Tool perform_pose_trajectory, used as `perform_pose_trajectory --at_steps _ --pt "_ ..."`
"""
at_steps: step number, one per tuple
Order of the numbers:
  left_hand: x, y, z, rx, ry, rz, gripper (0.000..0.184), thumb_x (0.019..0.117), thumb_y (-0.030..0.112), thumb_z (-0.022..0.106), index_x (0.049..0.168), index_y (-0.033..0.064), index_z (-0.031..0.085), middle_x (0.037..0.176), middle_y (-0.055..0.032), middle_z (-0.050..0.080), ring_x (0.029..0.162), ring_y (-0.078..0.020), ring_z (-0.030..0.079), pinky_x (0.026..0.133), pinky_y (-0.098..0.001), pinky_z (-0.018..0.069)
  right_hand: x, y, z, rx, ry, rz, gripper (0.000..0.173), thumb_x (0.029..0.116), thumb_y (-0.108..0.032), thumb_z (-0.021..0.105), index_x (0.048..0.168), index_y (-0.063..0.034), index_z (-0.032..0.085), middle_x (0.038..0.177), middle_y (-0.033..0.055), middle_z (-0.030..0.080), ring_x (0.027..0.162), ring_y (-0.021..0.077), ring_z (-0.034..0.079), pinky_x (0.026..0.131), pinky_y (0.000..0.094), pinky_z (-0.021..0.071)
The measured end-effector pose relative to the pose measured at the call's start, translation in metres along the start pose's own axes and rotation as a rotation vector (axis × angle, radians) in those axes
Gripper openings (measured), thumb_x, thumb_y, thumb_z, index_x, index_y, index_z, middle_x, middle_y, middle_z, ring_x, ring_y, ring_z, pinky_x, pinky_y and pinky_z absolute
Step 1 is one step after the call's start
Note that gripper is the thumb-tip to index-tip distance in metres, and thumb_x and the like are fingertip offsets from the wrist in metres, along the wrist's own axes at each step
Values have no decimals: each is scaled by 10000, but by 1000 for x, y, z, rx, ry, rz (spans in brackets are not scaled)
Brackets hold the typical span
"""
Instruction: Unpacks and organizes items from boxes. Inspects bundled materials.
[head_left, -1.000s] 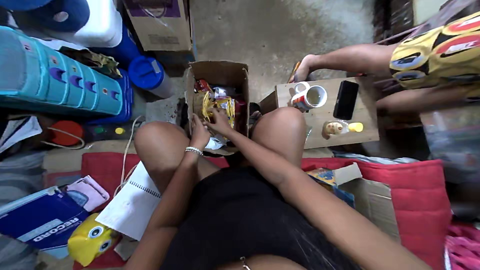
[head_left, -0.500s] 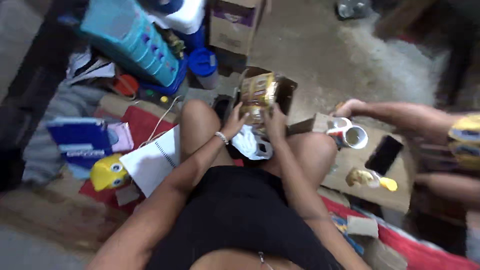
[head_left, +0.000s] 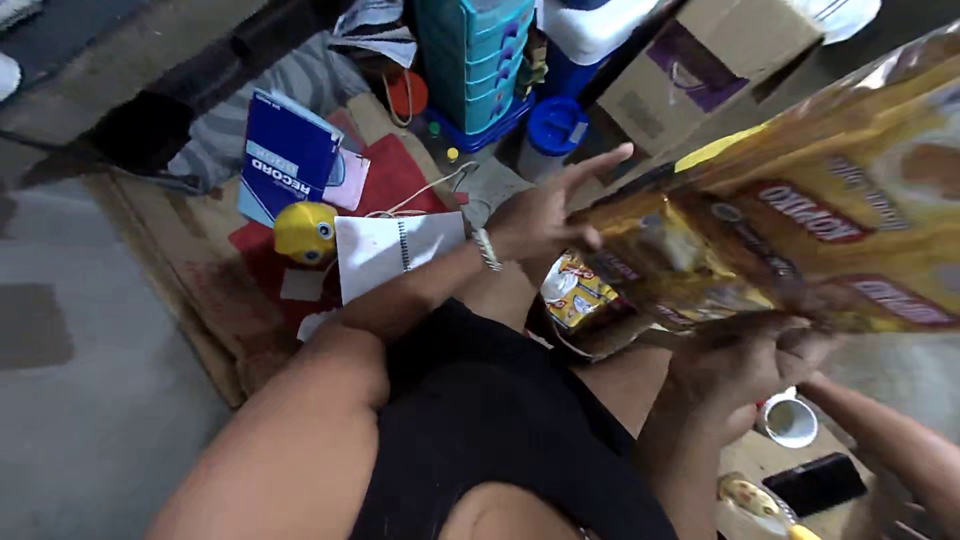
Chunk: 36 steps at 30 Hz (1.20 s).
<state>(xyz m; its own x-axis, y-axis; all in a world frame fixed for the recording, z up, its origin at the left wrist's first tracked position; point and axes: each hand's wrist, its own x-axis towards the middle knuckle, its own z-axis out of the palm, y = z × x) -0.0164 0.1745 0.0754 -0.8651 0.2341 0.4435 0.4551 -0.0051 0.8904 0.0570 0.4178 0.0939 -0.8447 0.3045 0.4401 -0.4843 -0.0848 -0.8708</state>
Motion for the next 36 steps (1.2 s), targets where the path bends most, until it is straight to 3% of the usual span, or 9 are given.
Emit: perform_pose_trajectory --at_steps 3,6,10,16,20,22,25,31,36 --pt "-48 18 -76 201 173 -135 845 1063 606 181 1404 -107 478 1312 -167 648 1167 -201 649 979 -376 547 2 -2 19 111 -50 62 164 1055 -126 501 1209 -139 556 1084 -122 697 1062 31 668 991 291 545" --pt "-144 35 -149 931 115 -943 526 1072 401 475 1203 -81 638 1204 -289 644 1127 -426 644 966 -628 497 -9 16 25 230 -95 242 182 1076 -148 450 1246 -155 517 1081 -107 710 1054 47 682 978 297 560" --pt "-247 36 -173 909 29 -1590 674 997 490 610 1221 -146 610 1219 -391 606 1192 -560 573 995 -732 419 -31 41 30 492 -164 642 271 1090 -155 334 1226 -186 566 1061 -42 748 1012 105 719 897 351 614" --pt "-275 5 -185 626 228 -1343 433 1021 274 635 1249 -92 597 1186 -329 637 1138 -474 621 1013 -653 448 -65 56 41 782 6 1039 380 1055 -132 274 1016 -92 650 911 81 752 854 181 751 739 398 643" --pt "-236 11 -162 189 236 -1096 327 1086 254 466 1204 0 635 1163 -133 690 1035 -197 669 916 -407 547 -80 58 32 782 63 1089 386 1041 -143 293 978 -89 670 881 79 758 818 175 756 705 379 645" --pt "-218 -1 -141 134 193 -1056 416 1112 286 369 1315 10 606 1336 -148 640 1215 -232 620 1023 -428 498 -85 59 27 778 63 1094 415 1042 -151 286 953 -105 689 869 64 766 803 157 759 690 359 645" --pt "-223 -62 -119 575 103 -1084 562 988 238 672 1442 -39 490 1457 -316 473 1349 -451 484 1127 -580 399 -92 60 22 784 67 1109 405 1033 -141 291 946 -104 684 872 73 766 804 162 758 689 363 644" --pt "-230 -104 -80 711 493 -1171 908 841 308 831 1511 -21 315 1393 -335 518 1250 -515 543 1009 -665 456 -96 62 21 688 29 1105 362 1051 -118 277 1064 -117 639 935 47 764 862 145 754 735 348 646" --pt "-189 -98 -105 469 635 -1141 522 1000 290 653 1385 -45 542 1320 -284 610 1251 -404 588 1088 -575 437 -95 65 32 754 -114 1053 236 1068 -268 505 1174 -132 666 1049 58 770 971 167 754 836 383 642"
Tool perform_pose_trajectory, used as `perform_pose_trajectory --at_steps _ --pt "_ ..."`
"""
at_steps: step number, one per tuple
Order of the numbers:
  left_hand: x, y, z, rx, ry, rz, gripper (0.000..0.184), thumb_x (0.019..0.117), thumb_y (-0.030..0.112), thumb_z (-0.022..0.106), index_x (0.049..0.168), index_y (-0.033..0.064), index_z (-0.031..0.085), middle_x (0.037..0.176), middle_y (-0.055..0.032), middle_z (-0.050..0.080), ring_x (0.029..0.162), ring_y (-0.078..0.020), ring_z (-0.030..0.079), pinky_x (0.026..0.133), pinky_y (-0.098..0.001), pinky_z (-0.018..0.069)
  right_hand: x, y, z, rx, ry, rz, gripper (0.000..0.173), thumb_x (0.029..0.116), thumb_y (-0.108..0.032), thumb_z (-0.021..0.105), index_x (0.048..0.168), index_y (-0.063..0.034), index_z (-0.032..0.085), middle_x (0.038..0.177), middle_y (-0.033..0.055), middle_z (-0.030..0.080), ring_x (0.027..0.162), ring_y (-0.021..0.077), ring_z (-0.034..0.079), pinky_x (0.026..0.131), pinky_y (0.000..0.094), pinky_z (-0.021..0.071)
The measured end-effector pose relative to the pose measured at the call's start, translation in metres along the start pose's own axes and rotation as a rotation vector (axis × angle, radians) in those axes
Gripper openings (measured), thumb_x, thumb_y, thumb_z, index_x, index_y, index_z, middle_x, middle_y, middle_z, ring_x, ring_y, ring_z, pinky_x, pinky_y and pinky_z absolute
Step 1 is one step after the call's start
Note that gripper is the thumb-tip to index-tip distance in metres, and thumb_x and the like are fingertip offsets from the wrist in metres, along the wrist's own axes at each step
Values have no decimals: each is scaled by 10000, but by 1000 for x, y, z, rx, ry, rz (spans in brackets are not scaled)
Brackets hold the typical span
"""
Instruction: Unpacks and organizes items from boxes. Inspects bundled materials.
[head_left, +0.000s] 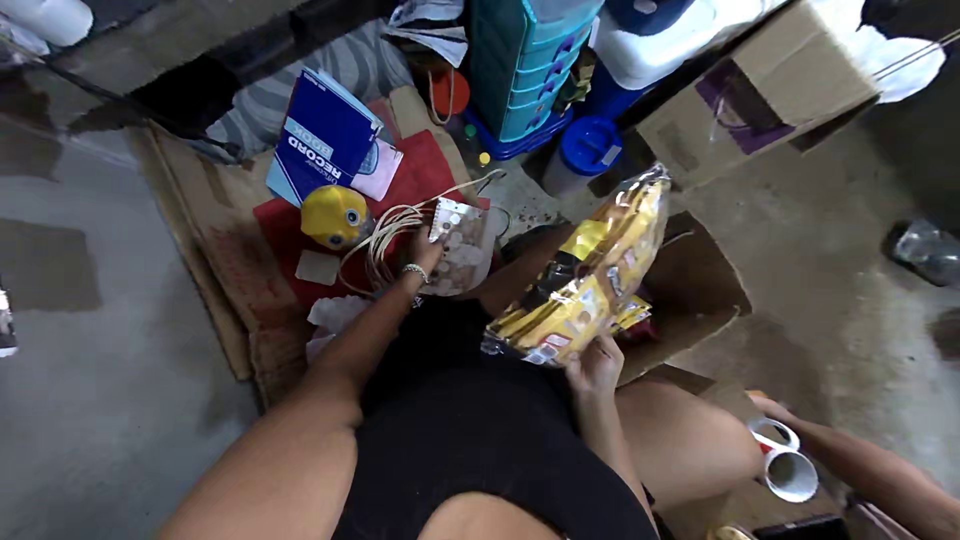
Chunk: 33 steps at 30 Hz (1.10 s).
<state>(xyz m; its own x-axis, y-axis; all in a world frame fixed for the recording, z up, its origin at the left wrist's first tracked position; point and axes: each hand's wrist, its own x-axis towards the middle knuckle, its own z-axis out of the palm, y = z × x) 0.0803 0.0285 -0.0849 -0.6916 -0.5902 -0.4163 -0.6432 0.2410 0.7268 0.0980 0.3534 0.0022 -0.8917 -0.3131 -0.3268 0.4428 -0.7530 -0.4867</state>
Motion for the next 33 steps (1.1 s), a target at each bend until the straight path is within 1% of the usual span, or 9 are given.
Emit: perform_pose_trajectory --at_steps 4,7,14,19,21,23,26,29,33 --pt "8 37 -67 -60 95 192 472 1051 254 556 1393 -68 506 1359 -295 571 1287 -392 556 1108 -556 422 14 1 17 -139 -32 -61 308 1043 -310 577 1290 -132 532 1135 42 729 1076 172 713 942 420 606" --pt "23 49 -126 -363 326 148 462 1056 205 523 1426 -61 451 1368 -254 558 1243 -289 581 1060 -446 485 31 5 47 -447 -6 -141 328 1103 -215 402 1387 -50 409 1190 37 662 1108 130 671 985 365 574" --pt "68 38 -208 -1322 548 14 442 1052 55 323 1493 70 308 1453 -136 443 1308 -233 500 1052 -443 491 73 48 111 -907 34 -80 352 1083 -171 479 1415 -62 434 969 47 632 717 98 647 641 292 585" --pt "84 44 -215 -1181 510 -38 445 1022 165 463 1454 86 391 1391 -146 517 1226 -264 563 948 -489 541 94 67 139 -1015 -40 27 400 1094 -397 464 1427 -176 461 991 39 662 724 107 658 630 306 584" --pt "70 55 -196 -947 453 69 503 1026 239 549 1474 66 400 1373 -132 544 1196 -211 576 946 -388 533 99 65 145 -978 -34 -18 432 1091 -441 451 1455 -209 461 1069 26 675 810 100 681 686 309 598" --pt "46 51 -161 -431 273 346 654 1030 240 565 1552 -48 296 1569 -221 388 1438 -249 419 1168 -371 393 109 63 146 -882 -26 -127 417 1106 -372 436 1461 -156 422 1172 5 655 980 83 686 853 313 606" --pt "22 25 -103 440 -53 566 532 977 348 654 1420 64 575 1573 -218 411 1472 -413 358 1178 -607 326 126 54 134 -801 65 -206 441 1119 -347 402 1506 -141 349 1258 20 621 1082 95 659 924 320 585" --pt "-9 -21 -44 568 -218 394 757 815 468 828 1383 25 596 1523 -331 394 1408 -573 330 1117 -749 281 140 47 107 -742 178 -218 382 1125 -301 380 1464 -125 369 1187 29 615 1018 95 659 876 307 587" --pt "-36 -75 -10 667 -172 246 889 812 322 843 1545 57 415 1638 -290 227 1495 -525 216 1172 -726 180 141 55 83 -790 286 -185 325 1106 -342 435 1365 -145 442 1086 4 593 914 70 631 807 286 564"
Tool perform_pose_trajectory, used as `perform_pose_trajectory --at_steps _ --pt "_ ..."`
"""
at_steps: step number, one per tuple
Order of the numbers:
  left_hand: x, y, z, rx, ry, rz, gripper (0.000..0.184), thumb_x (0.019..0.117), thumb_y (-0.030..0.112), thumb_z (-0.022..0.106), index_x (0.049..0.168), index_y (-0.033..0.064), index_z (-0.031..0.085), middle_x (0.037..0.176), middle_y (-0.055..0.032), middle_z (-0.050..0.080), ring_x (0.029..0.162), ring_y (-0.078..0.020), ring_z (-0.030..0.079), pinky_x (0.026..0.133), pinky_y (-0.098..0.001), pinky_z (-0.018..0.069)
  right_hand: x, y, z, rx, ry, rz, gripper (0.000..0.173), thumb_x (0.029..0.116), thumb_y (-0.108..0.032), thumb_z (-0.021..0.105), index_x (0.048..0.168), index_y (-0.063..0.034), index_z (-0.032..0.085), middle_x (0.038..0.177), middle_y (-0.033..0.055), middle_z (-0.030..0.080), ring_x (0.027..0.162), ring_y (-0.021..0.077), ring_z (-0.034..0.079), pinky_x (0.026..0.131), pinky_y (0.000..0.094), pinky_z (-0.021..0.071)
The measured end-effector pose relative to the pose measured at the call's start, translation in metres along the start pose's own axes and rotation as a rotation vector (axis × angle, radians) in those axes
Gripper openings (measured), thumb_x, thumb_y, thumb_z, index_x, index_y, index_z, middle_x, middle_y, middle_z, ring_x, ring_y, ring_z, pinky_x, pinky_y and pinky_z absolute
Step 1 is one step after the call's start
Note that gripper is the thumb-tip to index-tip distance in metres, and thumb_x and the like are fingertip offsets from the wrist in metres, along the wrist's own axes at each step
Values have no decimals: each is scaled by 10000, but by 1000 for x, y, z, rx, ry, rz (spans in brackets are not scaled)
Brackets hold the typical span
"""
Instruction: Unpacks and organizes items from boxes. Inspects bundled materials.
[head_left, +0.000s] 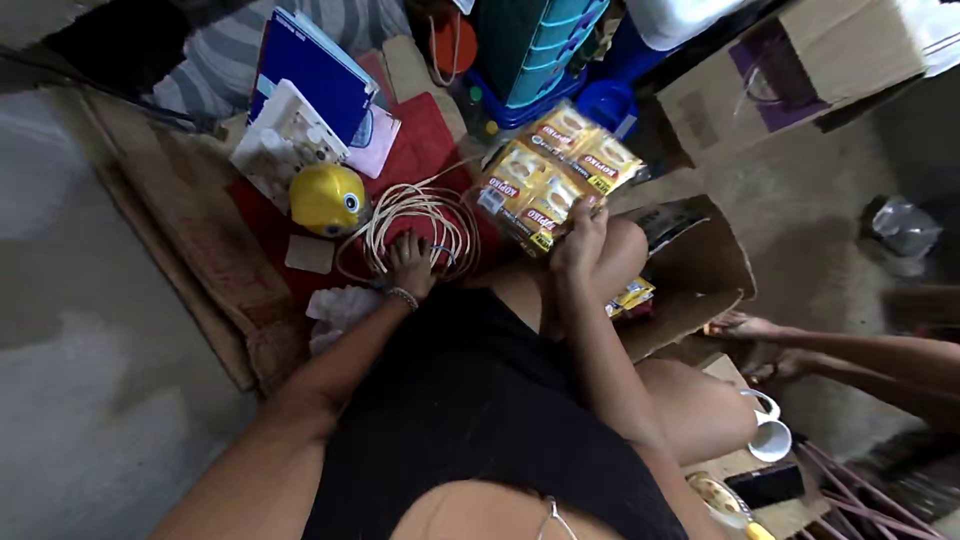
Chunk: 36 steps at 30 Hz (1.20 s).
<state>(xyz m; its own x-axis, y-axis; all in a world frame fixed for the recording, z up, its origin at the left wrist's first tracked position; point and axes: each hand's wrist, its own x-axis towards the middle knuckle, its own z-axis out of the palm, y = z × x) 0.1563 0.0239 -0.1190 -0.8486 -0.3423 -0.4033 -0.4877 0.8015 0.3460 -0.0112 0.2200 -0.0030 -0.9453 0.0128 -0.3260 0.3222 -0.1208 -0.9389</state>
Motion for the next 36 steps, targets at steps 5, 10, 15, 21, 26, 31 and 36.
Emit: perform_pose_trajectory --at_steps 5,10,15,21,26,31,36 --pt "-7 -8 -6 -153 79 -169 329 965 198 669 1233 8 677 1650 -268 193 1437 -552 290 1082 -700 364 -3 4 1 -48 -35 5 361 1110 -312 423 1382 -74 425 1111 44 580 955 94 626 848 305 561" --pt "-19 -30 -50 -500 -16 123 212 1024 108 573 1147 -40 662 1247 -241 624 1130 -344 622 984 -512 511 -9 3 -4 -40 -66 -6 393 1103 -370 431 1401 -115 420 1163 44 595 1004 107 635 880 337 560" --pt "-32 -30 -83 -305 -384 486 289 915 -131 565 1104 -20 753 1297 -157 673 1269 -290 594 1116 -469 427 -11 5 -7 51 -86 -32 329 1108 -315 430 1367 -113 426 1115 43 590 972 111 638 855 343 568" --pt "-7 -27 -40 394 -415 329 381 986 26 568 1333 138 677 1558 -79 486 1539 -448 171 1181 -747 -13 -18 5 -8 113 -99 -44 323 1100 -284 466 1375 -116 443 1133 54 605 968 129 654 836 353 583" --pt "4 -22 -68 263 -383 424 457 875 -11 711 1314 111 671 1435 -143 578 1458 -406 377 1158 -763 140 -15 12 -16 167 -114 -103 339 1091 -234 482 1394 -87 439 1169 102 637 1020 190 681 873 414 599" --pt "-14 -22 -127 -269 -114 165 566 944 317 732 1321 -73 572 1215 -284 650 1153 -405 635 1044 -585 472 -15 9 -18 117 -107 -104 363 1092 -239 487 1410 -78 419 1199 109 622 1056 184 666 912 399 584" --pt "-46 -56 -193 -425 201 -123 527 922 326 763 1242 -68 621 1128 -288 673 1076 -414 662 992 -620 495 -13 13 -16 65 -142 -120 403 1092 -229 485 1458 -82 405 1252 108 616 1082 175 660 918 387 584"
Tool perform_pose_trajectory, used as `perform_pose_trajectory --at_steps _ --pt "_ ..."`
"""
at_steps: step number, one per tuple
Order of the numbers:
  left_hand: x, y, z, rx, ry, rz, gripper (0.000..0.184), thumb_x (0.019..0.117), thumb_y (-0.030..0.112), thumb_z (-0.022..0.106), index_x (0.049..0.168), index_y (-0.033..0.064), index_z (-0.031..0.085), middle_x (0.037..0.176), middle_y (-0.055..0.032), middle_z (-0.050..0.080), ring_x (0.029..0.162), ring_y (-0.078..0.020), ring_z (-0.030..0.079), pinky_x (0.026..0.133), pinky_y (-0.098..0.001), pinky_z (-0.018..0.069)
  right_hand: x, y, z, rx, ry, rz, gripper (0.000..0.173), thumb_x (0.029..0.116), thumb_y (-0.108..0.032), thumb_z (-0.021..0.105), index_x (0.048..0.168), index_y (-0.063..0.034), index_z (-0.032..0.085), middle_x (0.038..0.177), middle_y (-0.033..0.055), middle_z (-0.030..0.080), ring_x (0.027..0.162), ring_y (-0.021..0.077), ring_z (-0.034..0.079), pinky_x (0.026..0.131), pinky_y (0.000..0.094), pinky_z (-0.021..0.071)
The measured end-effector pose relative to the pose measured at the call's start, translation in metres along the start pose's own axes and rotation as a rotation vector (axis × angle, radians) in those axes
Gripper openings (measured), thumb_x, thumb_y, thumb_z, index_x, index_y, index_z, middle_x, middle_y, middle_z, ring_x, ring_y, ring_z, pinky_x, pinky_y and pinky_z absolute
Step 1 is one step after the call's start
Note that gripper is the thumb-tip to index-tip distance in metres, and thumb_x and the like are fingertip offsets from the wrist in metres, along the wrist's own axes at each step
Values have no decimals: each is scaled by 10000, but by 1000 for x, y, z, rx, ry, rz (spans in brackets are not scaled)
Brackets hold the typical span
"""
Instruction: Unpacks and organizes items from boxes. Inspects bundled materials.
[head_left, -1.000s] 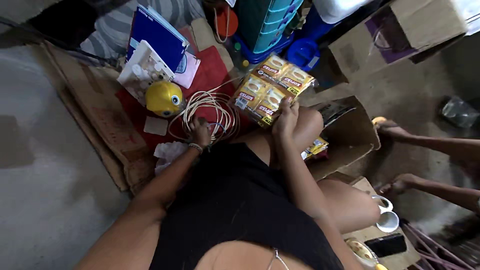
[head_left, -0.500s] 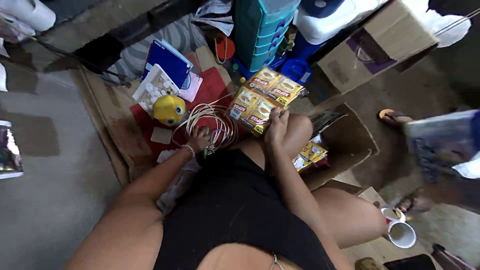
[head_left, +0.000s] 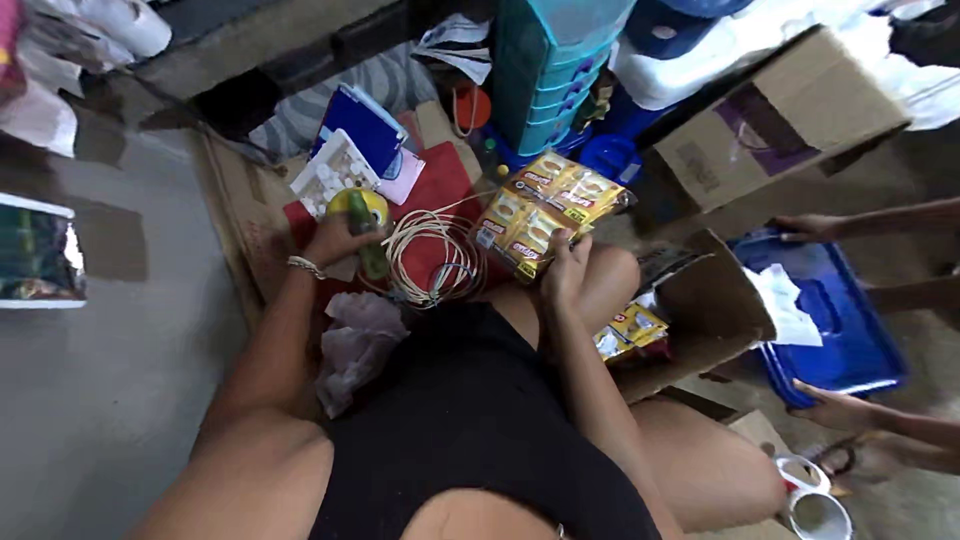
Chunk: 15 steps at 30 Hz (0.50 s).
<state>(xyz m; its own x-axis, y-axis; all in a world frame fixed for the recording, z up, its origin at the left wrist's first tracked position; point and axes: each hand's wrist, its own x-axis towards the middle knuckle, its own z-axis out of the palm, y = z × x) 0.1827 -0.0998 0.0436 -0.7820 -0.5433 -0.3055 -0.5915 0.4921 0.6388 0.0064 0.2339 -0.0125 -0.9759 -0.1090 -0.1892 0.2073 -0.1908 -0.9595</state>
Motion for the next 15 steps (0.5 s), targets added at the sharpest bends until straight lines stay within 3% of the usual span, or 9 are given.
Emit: perform_pose_trajectory --at_steps 1,4,6,9,10,12,15 --pt "-5 -5 -18 -35 139 -28 557 935 350 746 1250 -88 607 1139 -298 665 1083 -414 658 998 -618 489 0 -2 0 -4 -10 -2 392 1093 -213 479 1453 -78 403 1236 103 616 1061 166 663 900 375 590" --pt "-9 -33 -56 -198 624 -61 604 995 444 615 1355 -36 547 1198 -185 674 1075 -195 677 988 -396 539 2 1 2 -24 -7 6 410 1085 -197 486 1458 -69 373 1190 91 596 959 140 656 818 339 587" --pt "1 -61 -67 -259 785 -161 693 994 475 614 1436 -40 480 1325 -230 620 1198 -251 639 1058 -419 496 2 0 7 -15 -11 6 437 1083 -175 483 1478 -59 337 1224 99 577 1010 140 651 866 337 582" --pt "21 -99 -49 -339 774 -351 822 964 442 679 1544 -16 321 1464 -245 509 1328 -329 543 1109 -474 463 2 -1 12 -5 -7 -7 429 1084 -159 477 1470 -45 328 1230 113 576 1034 150 658 879 345 588" --pt "27 -109 -39 -285 736 -391 837 965 421 684 1555 -28 297 1484 -271 483 1369 -373 498 1144 -512 410 2 -1 13 -6 -9 -11 423 1086 -159 471 1469 -45 332 1239 112 579 1047 149 658 892 344 586" --pt "38 -129 -18 -204 655 -453 835 970 404 684 1541 -70 302 1509 -311 437 1426 -423 410 1197 -548 302 0 0 14 -9 -7 -3 383 1094 -169 454 1447 -58 355 1217 94 585 1047 140 654 904 343 578" --pt "50 -158 12 -81 606 -533 856 972 432 672 1549 -70 289 1508 -313 443 1425 -432 421 1199 -538 313 -1 0 10 -29 4 -1 355 1098 -215 461 1423 -92 389 1154 59 611 990 124 663 872 337 585"
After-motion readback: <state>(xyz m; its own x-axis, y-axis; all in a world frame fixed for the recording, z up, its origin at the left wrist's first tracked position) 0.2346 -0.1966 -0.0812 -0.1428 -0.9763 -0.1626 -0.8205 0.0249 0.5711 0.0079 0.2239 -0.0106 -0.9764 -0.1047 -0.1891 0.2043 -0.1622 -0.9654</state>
